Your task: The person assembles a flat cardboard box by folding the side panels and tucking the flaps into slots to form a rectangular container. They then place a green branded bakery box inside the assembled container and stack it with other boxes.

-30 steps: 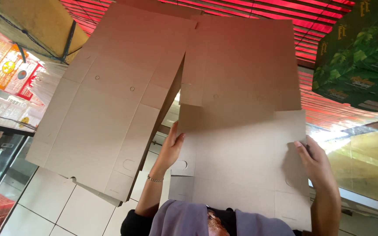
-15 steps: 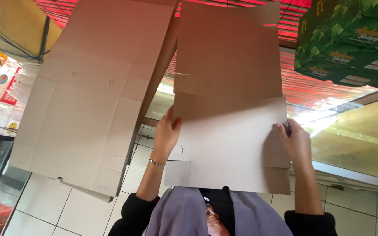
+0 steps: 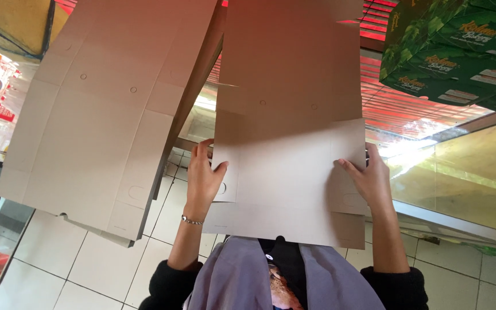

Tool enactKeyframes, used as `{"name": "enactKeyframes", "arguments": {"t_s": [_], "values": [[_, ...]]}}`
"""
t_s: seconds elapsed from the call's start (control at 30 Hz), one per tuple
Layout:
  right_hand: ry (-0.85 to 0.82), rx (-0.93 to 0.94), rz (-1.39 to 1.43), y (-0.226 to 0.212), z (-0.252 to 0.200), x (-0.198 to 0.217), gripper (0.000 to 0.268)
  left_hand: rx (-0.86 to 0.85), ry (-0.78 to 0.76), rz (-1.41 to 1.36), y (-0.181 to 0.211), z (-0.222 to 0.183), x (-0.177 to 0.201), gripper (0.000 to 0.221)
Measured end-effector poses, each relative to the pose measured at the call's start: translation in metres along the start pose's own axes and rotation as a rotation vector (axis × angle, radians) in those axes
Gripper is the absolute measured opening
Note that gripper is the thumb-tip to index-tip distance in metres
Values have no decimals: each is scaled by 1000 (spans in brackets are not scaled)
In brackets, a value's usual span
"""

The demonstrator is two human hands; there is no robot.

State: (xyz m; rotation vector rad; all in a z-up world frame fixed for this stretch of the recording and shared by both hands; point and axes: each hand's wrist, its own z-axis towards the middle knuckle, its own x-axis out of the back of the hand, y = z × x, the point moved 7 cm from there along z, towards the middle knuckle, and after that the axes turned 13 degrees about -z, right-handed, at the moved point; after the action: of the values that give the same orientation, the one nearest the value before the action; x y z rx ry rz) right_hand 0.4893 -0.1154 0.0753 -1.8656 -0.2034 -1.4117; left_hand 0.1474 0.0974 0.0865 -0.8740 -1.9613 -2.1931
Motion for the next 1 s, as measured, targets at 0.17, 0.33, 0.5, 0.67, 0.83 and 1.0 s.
{"name": "enactKeyframes", "arguments": {"t_s": [0.17, 0.33, 0.5, 0.67, 0.83, 1.0], "values": [[12, 183, -39, 2, 10, -20, 38, -60, -142, 188, 27, 1, -16, 63], [-172, 264, 242, -9, 14, -43, 69, -80, -345, 189, 60, -7, -41, 66], [-404, 324, 518, -58, -5, -32, 76, -214, -352, 294, 52, -5, -62, 57], [-233, 452, 319, -48, 2, -52, 68, -435, -335, 230, 22, -12, -93, 61], [-131, 343, 148, -56, -9, -63, 66, -458, -236, 352, 23, -16, -100, 65], [55, 375, -79, -72, -20, -79, 67, -470, -222, 369, 24, -15, -101, 66]]}}
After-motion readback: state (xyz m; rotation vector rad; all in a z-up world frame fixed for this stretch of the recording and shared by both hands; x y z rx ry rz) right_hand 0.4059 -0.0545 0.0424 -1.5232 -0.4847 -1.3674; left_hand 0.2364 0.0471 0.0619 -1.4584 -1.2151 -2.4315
